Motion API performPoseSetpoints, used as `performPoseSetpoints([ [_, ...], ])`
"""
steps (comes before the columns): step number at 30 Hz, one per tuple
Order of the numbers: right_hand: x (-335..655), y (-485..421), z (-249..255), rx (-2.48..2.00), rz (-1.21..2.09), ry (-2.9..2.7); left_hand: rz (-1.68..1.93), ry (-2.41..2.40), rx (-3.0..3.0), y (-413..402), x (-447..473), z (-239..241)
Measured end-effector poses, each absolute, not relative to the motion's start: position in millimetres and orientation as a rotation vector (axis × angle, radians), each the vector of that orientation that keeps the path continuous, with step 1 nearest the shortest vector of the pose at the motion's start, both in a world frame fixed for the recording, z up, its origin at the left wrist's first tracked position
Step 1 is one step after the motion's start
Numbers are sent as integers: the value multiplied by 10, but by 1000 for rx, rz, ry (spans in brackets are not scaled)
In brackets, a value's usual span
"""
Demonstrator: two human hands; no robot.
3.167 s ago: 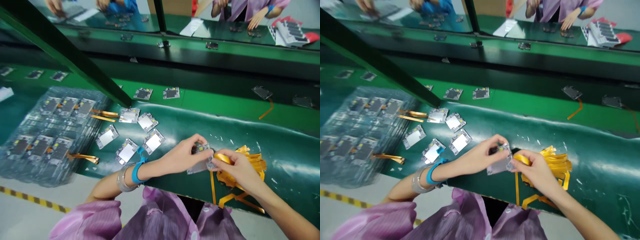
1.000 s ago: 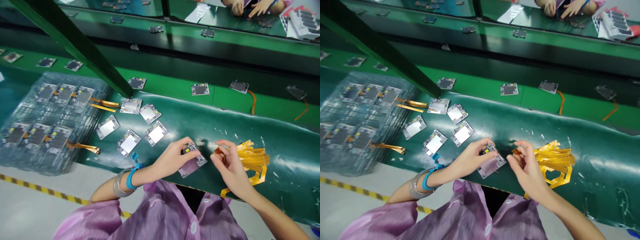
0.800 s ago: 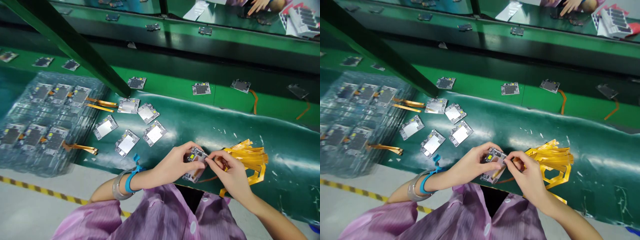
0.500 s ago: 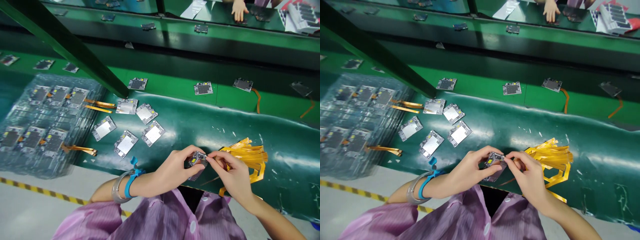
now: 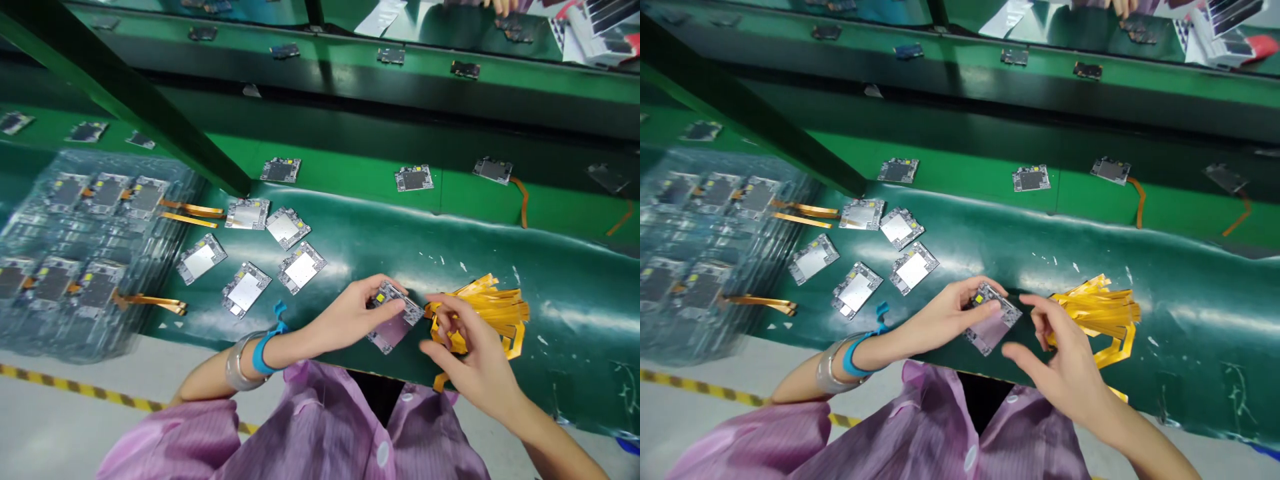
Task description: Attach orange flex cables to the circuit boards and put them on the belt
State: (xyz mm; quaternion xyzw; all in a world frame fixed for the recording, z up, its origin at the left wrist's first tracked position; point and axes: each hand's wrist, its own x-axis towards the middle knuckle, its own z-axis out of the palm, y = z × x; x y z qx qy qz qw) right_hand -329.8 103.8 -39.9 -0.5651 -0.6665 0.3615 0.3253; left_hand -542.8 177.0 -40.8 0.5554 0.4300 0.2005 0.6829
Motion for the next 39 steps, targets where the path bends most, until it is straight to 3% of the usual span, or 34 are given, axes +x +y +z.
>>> performPoseSetpoints([
  [16, -3226, 1203, -194, -1540, 1638, -1260, 129, 900, 1327, 1836, -5432, -185],
  [39, -3231, 1171, -269, -1578, 1457, -1337, 116, 924, 1334, 1842, -5423, -226],
])
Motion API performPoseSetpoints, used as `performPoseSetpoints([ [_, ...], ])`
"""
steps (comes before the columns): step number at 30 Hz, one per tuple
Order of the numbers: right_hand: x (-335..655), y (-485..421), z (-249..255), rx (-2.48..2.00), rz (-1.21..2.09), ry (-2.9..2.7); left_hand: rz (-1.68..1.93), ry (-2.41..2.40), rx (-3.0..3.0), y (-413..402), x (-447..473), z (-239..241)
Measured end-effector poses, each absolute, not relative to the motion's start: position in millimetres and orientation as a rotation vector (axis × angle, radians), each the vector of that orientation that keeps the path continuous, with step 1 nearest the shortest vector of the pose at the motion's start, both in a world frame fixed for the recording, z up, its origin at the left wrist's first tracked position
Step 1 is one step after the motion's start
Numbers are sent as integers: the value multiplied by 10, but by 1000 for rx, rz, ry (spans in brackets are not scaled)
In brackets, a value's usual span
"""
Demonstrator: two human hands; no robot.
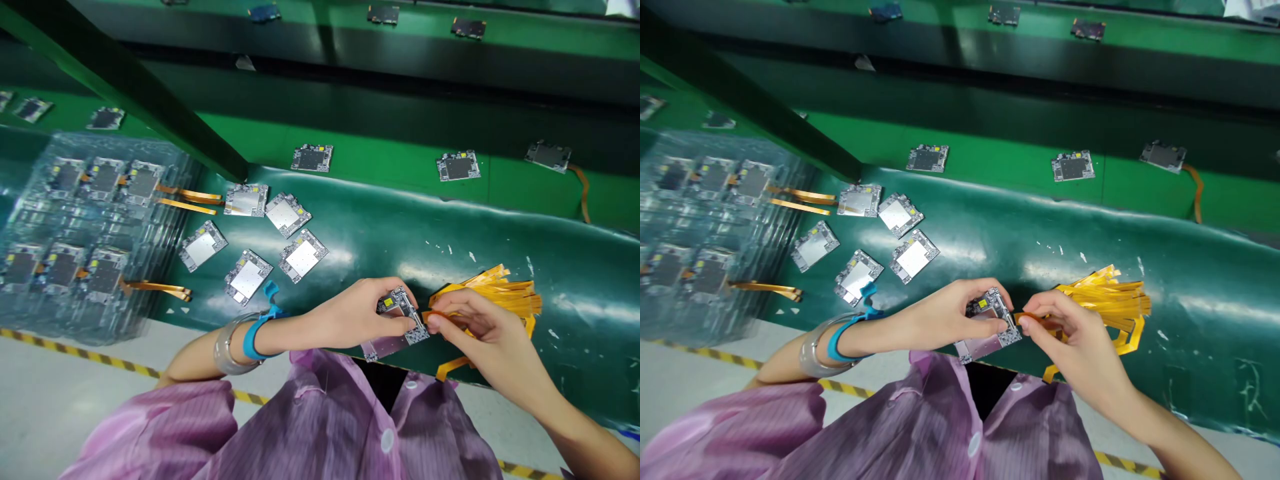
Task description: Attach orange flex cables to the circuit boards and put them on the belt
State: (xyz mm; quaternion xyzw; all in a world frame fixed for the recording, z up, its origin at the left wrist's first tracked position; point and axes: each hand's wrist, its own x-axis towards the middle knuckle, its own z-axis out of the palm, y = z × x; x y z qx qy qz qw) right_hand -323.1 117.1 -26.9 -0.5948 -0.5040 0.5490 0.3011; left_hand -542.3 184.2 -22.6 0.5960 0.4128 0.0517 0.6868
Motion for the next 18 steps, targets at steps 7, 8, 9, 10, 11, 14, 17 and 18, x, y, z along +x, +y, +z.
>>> performPoseSetpoints([
  [7, -3219, 1184, -300, -1584, 1482, -1344, 117, 922, 1341, 1845, -5406, -218],
  [8, -3216, 1186, -302, -1590, 1484, -1332, 116, 920, 1341, 1843, -5405, -218],
  [9, -3212, 1188, -304, -1593, 1490, -1324, 116, 919, 1339, 1841, -5403, -218],
  [10, -3208, 1189, -305, -1593, 1498, -1320, 117, 919, 1337, 1838, -5401, -218],
  [11, -3204, 1190, -307, -1592, 1504, -1322, 118, 919, 1337, 1837, -5399, -217],
  [14, -3195, 1191, -307, -1581, 1516, -1334, 117, 923, 1340, 1834, -5394, -209],
  [17, -3201, 1191, -300, -1573, 1511, -1338, 107, 931, 1348, 1836, -5391, -198],
  [18, -3204, 1189, -297, -1573, 1507, -1342, 104, 934, 1350, 1836, -5391, -197],
])
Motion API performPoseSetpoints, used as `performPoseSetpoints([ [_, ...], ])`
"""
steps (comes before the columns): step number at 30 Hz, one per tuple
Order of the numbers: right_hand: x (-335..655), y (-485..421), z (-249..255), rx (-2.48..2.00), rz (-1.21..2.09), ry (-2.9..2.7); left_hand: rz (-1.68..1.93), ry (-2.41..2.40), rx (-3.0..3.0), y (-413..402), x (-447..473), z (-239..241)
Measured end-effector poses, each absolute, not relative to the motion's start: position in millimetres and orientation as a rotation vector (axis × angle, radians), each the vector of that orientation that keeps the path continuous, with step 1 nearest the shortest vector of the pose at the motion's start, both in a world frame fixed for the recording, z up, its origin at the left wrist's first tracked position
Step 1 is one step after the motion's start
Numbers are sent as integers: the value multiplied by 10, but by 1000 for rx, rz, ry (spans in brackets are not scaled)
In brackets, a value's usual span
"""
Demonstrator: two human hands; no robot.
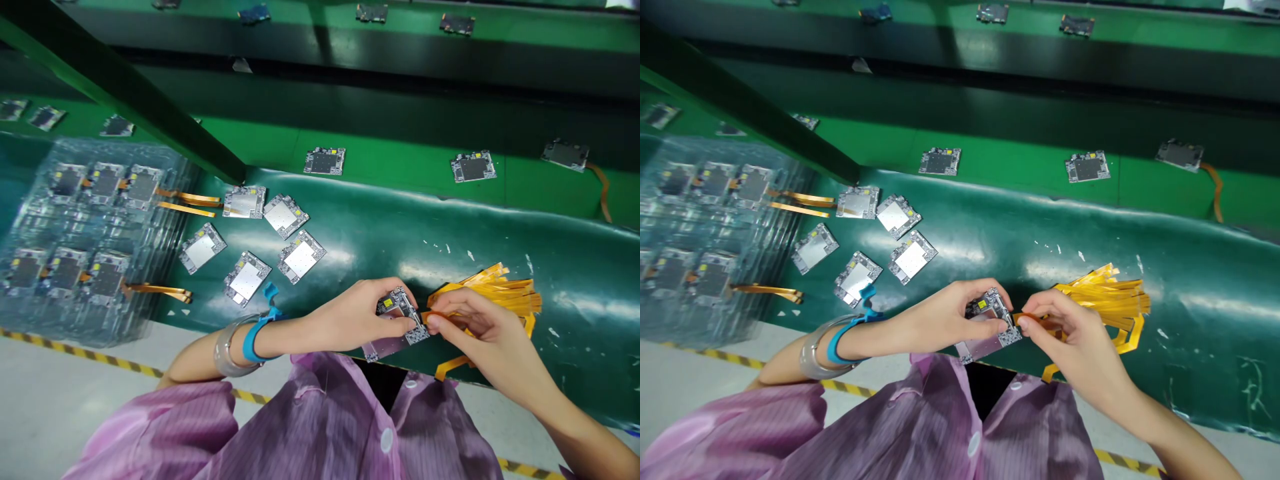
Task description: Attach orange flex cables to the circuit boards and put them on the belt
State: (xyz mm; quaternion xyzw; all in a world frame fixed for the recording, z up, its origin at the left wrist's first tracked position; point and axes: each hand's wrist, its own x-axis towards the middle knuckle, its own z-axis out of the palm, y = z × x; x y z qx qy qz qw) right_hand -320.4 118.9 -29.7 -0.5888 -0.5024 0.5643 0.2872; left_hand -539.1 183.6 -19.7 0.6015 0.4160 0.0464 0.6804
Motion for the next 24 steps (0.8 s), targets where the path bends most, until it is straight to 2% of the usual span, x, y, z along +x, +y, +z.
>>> performPoseSetpoints([
  [17, -3217, 1154, -305, -1589, 1428, -1402, 89, 938, 1351, 1809, -5399, -205],
  [24, -3171, 1158, -316, -1619, 1668, -1337, 56, 963, 1392, 1809, -5397, -188],
])
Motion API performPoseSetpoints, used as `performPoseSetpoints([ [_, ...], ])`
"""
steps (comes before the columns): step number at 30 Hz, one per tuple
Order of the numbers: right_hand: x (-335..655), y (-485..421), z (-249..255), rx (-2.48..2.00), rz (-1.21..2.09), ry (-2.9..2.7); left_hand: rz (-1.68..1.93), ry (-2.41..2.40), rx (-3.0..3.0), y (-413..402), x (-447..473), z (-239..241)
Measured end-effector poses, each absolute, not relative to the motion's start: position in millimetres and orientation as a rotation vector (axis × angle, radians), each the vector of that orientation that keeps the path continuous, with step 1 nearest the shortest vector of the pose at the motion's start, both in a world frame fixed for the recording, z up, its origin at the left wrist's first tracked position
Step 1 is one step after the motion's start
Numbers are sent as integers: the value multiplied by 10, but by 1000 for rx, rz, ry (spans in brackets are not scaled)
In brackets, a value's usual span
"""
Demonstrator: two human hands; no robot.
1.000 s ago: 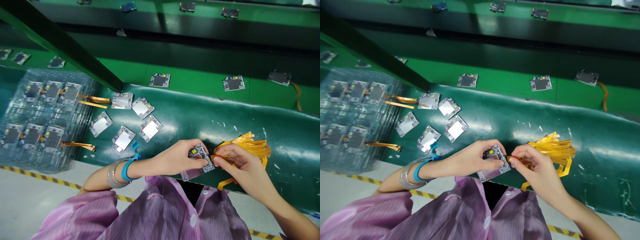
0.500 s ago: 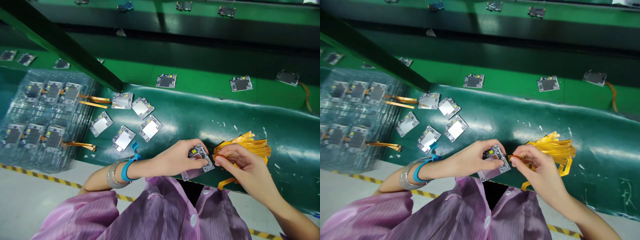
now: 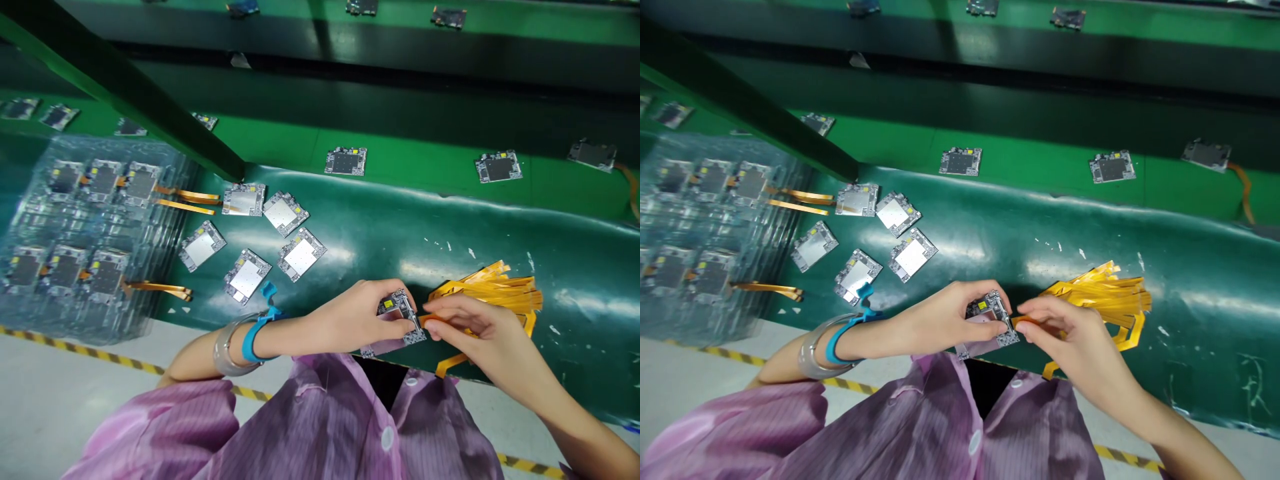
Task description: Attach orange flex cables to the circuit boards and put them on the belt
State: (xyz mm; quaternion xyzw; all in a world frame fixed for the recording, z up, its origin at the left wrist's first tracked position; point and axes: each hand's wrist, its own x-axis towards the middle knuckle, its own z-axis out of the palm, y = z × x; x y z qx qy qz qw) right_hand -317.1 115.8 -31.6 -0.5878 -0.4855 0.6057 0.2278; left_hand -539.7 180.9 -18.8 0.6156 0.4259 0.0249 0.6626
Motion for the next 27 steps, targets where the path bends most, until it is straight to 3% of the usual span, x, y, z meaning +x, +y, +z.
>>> performPoseSetpoints([
  [16, -3335, 1216, -193, -1568, 1952, -1227, -109, 926, 1565, 1828, -5374, -71],
  [27, -3333, 1249, -326, -1428, 2038, -1100, 31, 988, 1586, 1908, -5289, -277],
])
